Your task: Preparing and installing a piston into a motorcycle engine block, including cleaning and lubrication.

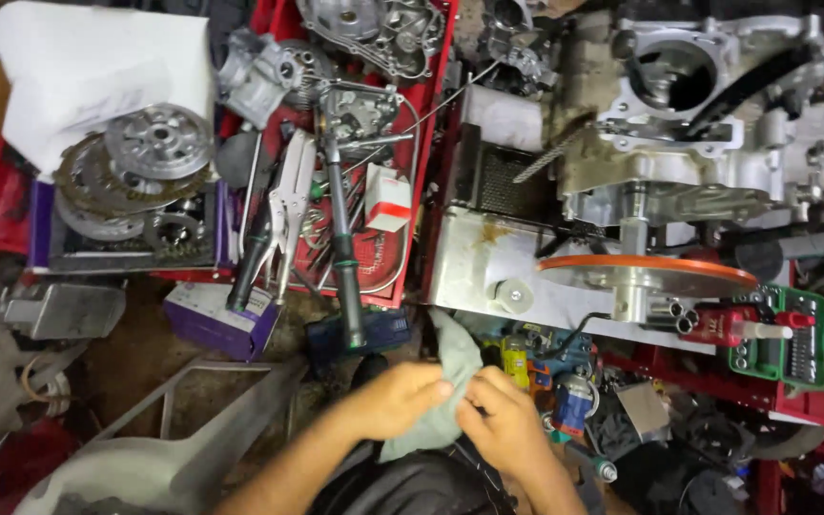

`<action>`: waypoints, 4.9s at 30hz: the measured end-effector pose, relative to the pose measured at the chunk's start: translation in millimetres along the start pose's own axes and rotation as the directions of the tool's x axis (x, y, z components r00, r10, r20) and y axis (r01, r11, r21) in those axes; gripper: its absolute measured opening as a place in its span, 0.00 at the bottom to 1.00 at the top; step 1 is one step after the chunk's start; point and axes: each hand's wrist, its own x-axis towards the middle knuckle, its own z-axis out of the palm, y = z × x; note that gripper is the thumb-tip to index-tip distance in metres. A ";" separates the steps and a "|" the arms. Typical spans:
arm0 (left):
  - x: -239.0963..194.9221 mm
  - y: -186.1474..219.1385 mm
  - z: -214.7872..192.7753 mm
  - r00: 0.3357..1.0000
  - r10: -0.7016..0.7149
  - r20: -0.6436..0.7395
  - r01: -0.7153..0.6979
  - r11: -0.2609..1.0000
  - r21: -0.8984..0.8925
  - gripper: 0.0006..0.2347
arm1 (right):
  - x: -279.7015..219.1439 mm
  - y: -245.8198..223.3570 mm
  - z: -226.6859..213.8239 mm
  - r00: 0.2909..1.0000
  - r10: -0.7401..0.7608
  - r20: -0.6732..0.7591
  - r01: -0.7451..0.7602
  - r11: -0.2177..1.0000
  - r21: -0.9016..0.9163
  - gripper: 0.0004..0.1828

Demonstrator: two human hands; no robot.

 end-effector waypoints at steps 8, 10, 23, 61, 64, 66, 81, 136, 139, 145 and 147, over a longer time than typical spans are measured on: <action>-36.7 -22.2 24.1 0.937 -0.271 -0.221 0.180 0.916 -0.360 0.12 | -0.7 -12.1 21.5 0.982 -0.172 -0.078 0.152 0.965 -0.214 0.13; -40.6 -30.2 24.2 0.927 -0.300 -0.226 0.202 0.905 -0.374 0.12 | -2.7 -7.3 26.7 0.980 -0.105 -0.169 0.059 0.964 -0.260 0.17; -21.8 -17.1 24.3 0.833 -0.175 -0.525 0.088 0.978 -0.187 0.14 | -31.5 -8.6 50.1 0.896 0.382 0.225 -0.428 0.608 0.669 0.19; -27.4 8.1 -18.9 0.997 -0.058 -0.041 0.042 0.950 -0.308 0.20 | -5.0 -40.9 32.3 0.964 0.011 -0.265 0.086 0.932 0.353 0.12; -25.3 3.3 -18.8 1.000 -0.017 -0.007 0.014 0.935 -0.355 0.29 | 2.5 -49.0 29.4 0.907 -0.147 -0.396 0.249 0.943 0.220 0.13; -21.1 -2.1 -19.2 0.961 -0.041 -0.272 0.019 0.996 -0.084 0.20 | 8.8 -55.6 27.5 0.896 -0.139 -0.421 0.231 0.957 0.175 0.15; -25.2 -99.9 -50.1 0.856 -0.116 -0.504 0.100 0.993 -0.060 0.18 | 28.9 -61.8 14.0 0.955 -0.144 -0.261 0.215 0.939 0.270 0.09; 46.0 27.1 61.4 0.959 -0.069 -0.276 -0.079 0.867 -0.492 0.38 | -35.2 -7.0 -72.0 0.811 -0.161 -0.562 0.180 0.983 -0.023 0.14; 38.2 35.8 61.1 0.944 -0.041 -0.327 -0.124 0.875 -0.467 0.38 | -30.3 -12.4 -65.3 0.836 -0.193 -0.513 0.198 0.979 -0.045 0.14; 27.4 47.5 63.3 0.896 0.060 -0.439 -0.253 0.883 -0.395 0.33 | -28.1 -24.8 -58.1 0.773 -0.370 -0.516 0.222 0.919 -0.327 0.09; 25.7 45.8 62.9 0.868 0.152 -0.473 -0.333 0.885 -0.326 0.33 | -29.9 -26.4 -56.5 0.780 -0.384 -0.494 0.214 0.906 -0.366 0.11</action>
